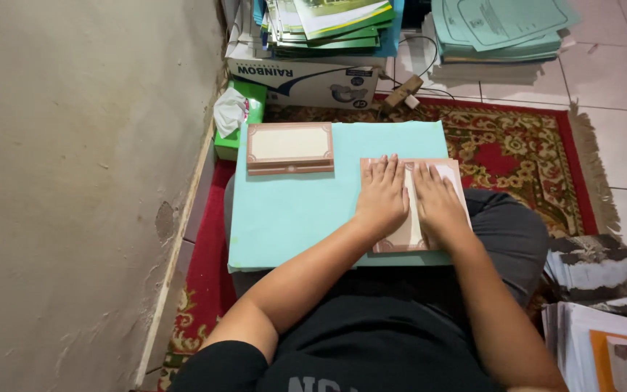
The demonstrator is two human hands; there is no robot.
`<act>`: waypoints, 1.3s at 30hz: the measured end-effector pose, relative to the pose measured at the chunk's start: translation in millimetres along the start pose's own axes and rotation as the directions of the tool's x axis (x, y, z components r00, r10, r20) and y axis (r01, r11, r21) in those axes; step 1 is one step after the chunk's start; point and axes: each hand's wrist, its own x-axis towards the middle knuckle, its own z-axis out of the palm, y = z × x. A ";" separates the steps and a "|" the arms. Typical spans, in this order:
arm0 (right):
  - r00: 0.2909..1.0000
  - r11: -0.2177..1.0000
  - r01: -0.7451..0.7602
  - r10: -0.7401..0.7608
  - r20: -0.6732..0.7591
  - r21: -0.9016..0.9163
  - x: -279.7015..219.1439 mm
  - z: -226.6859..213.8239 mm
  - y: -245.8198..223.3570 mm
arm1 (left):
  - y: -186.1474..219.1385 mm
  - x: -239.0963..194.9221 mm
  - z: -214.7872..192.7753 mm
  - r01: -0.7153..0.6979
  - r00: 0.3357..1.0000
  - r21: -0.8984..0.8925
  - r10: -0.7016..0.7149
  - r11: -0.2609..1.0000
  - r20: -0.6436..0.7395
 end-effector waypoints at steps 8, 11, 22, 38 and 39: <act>0.999 0.999 -0.032 0.031 -0.019 -0.032 -108.8 -7.3 -34.2 | 5.7 -0.1 -10.0 0.011 0.994 -0.004 -0.010 1.000 0.106; 0.999 0.999 -0.049 0.048 -0.005 -0.022 -111.6 -12.1 -38.5 | 10.7 0.2 -15.1 -0.073 0.982 0.020 0.068 0.997 0.177; 0.986 0.999 -0.049 0.048 0.161 0.003 -48.8 -18.3 -15.4 | 2.1 17.9 2.0 -0.125 0.977 -0.024 0.127 0.992 0.172; 0.999 0.999 0.048 -0.048 0.017 -0.018 -57.0 -2.3 -17.7 | 0.1 12.8 -14.5 -0.049 0.986 -0.048 0.056 0.998 0.154; 0.998 0.998 0.064 -0.064 0.000 -0.019 -65.1 -5.1 -23.5 | 0.5 12.5 -14.7 -0.047 0.985 -0.050 0.054 0.998 0.161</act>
